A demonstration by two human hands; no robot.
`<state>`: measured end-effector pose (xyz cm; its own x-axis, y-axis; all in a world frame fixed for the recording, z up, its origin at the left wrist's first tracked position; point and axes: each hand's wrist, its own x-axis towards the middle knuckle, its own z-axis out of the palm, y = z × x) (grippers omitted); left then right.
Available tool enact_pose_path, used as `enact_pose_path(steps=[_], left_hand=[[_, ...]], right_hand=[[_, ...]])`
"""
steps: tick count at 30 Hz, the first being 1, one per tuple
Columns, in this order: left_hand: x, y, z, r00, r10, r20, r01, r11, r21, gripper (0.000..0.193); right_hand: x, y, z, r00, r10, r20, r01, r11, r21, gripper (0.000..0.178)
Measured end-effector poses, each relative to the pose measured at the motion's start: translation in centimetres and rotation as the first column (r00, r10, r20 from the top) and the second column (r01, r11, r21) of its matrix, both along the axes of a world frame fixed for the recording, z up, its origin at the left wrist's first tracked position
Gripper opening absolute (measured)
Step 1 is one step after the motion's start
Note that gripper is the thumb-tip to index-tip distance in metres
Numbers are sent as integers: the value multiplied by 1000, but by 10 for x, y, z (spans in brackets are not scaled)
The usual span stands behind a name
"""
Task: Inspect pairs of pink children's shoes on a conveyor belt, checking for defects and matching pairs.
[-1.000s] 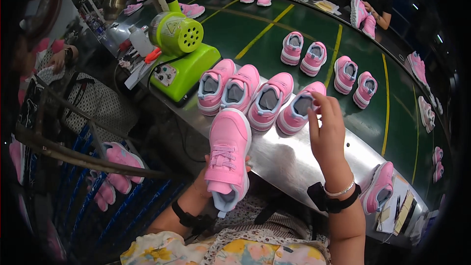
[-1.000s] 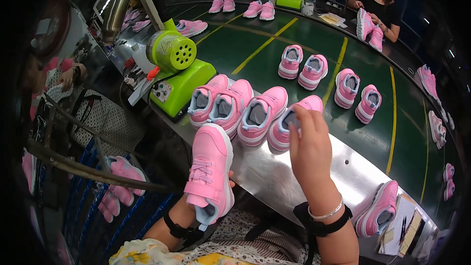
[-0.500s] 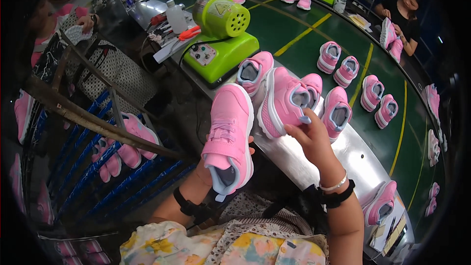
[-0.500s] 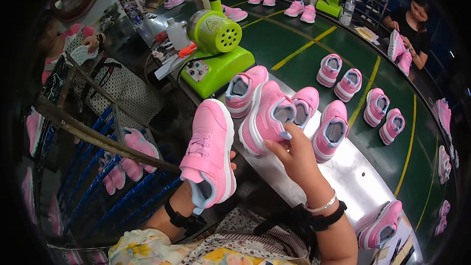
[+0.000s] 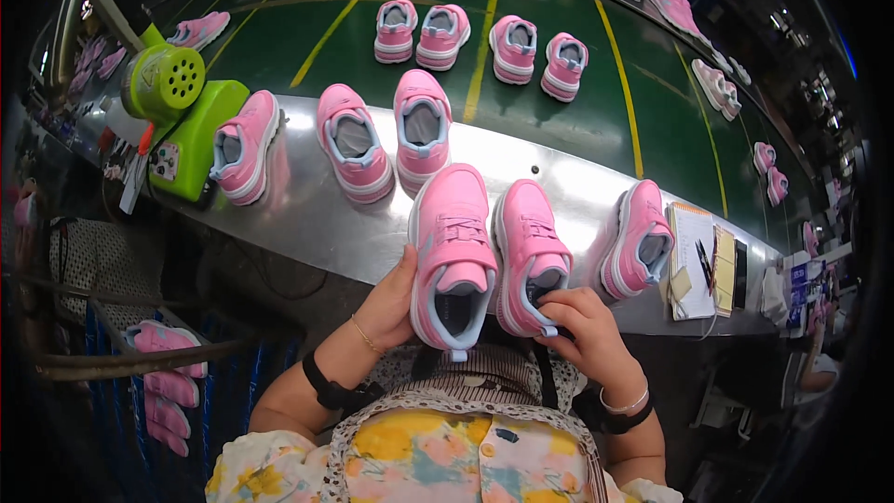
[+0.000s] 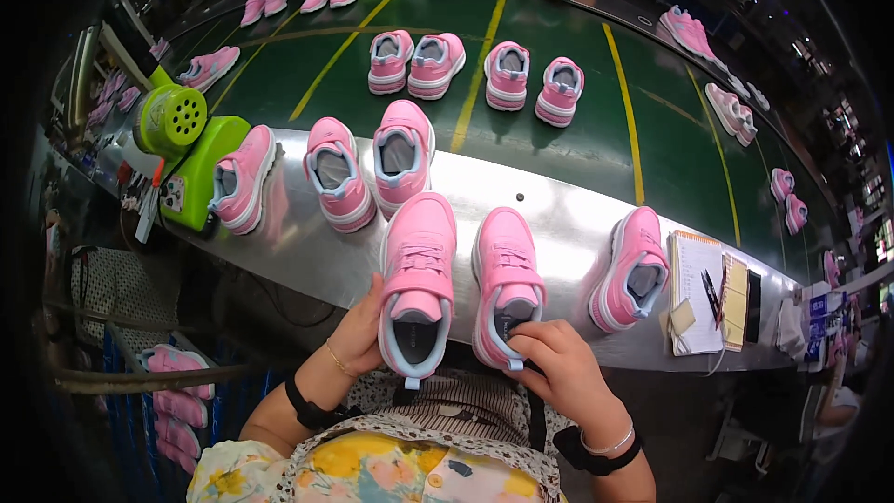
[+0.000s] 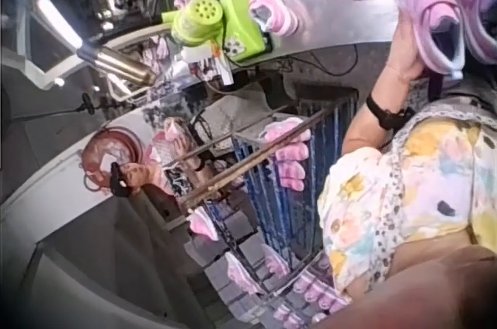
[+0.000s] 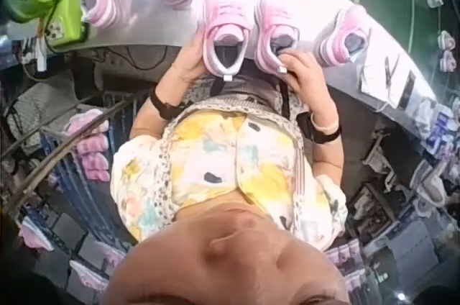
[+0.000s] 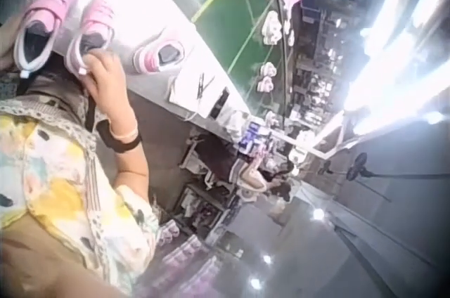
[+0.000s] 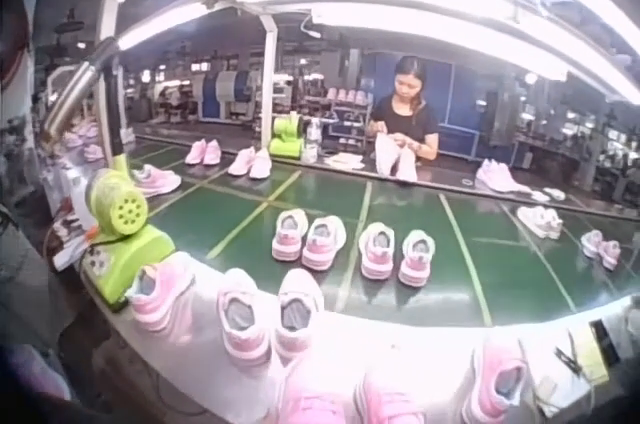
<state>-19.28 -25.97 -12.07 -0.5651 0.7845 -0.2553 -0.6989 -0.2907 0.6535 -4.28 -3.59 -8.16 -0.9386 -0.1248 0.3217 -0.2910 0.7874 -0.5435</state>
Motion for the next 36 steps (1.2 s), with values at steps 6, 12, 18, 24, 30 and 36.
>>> enact_pose_path(steps=[6,12,18,24,30,36], left_hand=[[7,25,-10,999,-47,10,47,995,-87,62],[1,31,-5,996,-85,-9,83,987,-134,66],[1,43,-6,975,-211,-67,213,977,11,75],[1,51,-13,953,-276,-126,276,961,-23,100],[0,55,-13,954,-297,-33,298,953,58,105],[-7,51,-32,966,-253,-48,251,967,-36,106]], right_hand=[[-2,15,-37,893,-370,256,447,654,-611,29],[-19,-4,-62,865,-313,392,496,414,-763,43],[-13,-3,-67,986,67,152,160,-137,-978,88],[-10,2,-75,976,213,43,112,-326,-939,95],[-4,0,-86,976,210,62,124,-299,-946,110],[-8,-1,-70,958,273,86,158,-254,-954,112]])
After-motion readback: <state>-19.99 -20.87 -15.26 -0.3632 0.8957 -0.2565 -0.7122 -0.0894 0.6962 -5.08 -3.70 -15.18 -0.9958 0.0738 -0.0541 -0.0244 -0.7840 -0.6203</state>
